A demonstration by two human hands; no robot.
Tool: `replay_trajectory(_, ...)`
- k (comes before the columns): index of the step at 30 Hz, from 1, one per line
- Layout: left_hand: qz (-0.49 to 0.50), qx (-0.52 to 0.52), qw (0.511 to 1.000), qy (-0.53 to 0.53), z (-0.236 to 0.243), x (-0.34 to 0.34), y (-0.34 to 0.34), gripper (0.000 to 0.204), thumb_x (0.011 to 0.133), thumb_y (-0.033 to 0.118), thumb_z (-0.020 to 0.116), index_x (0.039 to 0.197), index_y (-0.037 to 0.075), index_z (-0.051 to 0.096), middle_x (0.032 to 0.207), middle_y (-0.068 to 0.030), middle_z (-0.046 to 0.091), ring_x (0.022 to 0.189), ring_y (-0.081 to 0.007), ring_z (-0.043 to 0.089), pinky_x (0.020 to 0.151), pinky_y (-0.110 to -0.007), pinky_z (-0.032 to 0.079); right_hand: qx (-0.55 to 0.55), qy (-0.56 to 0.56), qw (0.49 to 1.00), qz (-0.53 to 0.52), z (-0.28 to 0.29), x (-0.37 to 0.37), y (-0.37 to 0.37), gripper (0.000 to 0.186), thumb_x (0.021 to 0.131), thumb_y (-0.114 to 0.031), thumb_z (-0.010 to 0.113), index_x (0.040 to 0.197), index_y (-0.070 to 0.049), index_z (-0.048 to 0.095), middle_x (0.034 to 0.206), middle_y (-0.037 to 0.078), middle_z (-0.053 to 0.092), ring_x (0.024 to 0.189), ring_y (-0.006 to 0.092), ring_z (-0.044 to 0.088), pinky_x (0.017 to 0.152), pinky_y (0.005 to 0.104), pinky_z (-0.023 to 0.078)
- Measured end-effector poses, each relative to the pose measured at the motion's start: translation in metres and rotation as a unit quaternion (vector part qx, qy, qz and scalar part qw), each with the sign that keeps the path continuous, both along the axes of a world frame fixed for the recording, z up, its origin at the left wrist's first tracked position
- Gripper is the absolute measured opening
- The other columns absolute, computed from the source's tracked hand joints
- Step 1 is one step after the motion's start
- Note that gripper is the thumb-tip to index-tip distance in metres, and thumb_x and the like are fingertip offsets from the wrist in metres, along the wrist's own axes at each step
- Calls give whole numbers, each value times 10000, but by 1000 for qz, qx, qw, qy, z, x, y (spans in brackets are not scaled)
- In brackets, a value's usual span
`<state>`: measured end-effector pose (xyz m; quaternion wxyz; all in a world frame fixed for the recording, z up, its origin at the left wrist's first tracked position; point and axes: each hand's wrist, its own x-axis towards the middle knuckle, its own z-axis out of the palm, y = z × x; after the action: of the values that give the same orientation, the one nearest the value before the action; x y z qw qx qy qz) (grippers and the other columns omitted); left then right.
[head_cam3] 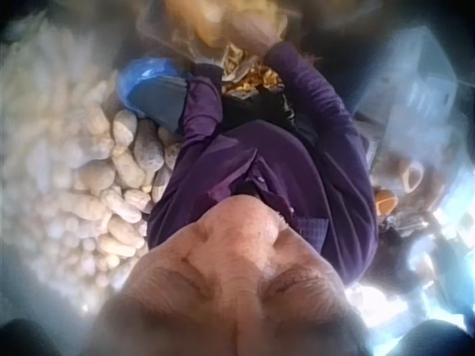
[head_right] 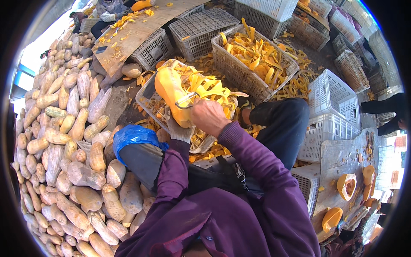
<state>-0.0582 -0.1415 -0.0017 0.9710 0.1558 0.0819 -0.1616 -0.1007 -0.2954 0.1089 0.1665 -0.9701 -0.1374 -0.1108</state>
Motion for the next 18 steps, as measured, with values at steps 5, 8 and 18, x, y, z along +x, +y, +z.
replay_trajectory(5, -10, -70, 997, 11, 9, -6, 14, 659, 994, 600, 634, 1461, 137, 608, 1384, -77, 689, 1225, -332, 667, 1083, -533, 539, 2, 0, 998, 56, -19, -88, 11, 249, 963, -160, 618, 1050, 73, 604, 673, 170, 610, 554, 335, 645, 477, 457, 499)
replay_trajectory(8, 17, -130, 991, 25, -5, 10, 21, 675, 953, 622, 686, 1431, 149, 632, 1349, -71, 701, 1202, -330, 671, 1064, -542, 549, -34, 56, 996, 65, -36, -131, 15, 201, 959, -162, 646, 1021, 25, 610, 669, 143, 582, 540, 301, 631, 468, 431, 489)
replay_trajectory(18, 32, -26, 999, -4, -4, 3, 20, 638, 998, 579, 662, 1445, 127, 605, 1365, -72, 686, 1219, -305, 658, 1041, -494, 553, -107, -50, 990, 77, 10, -36, 17, 299, 900, -115, 630, 1092, 113, 635, 761, 163, 648, 569, 263, 664, 481, 412, 515)
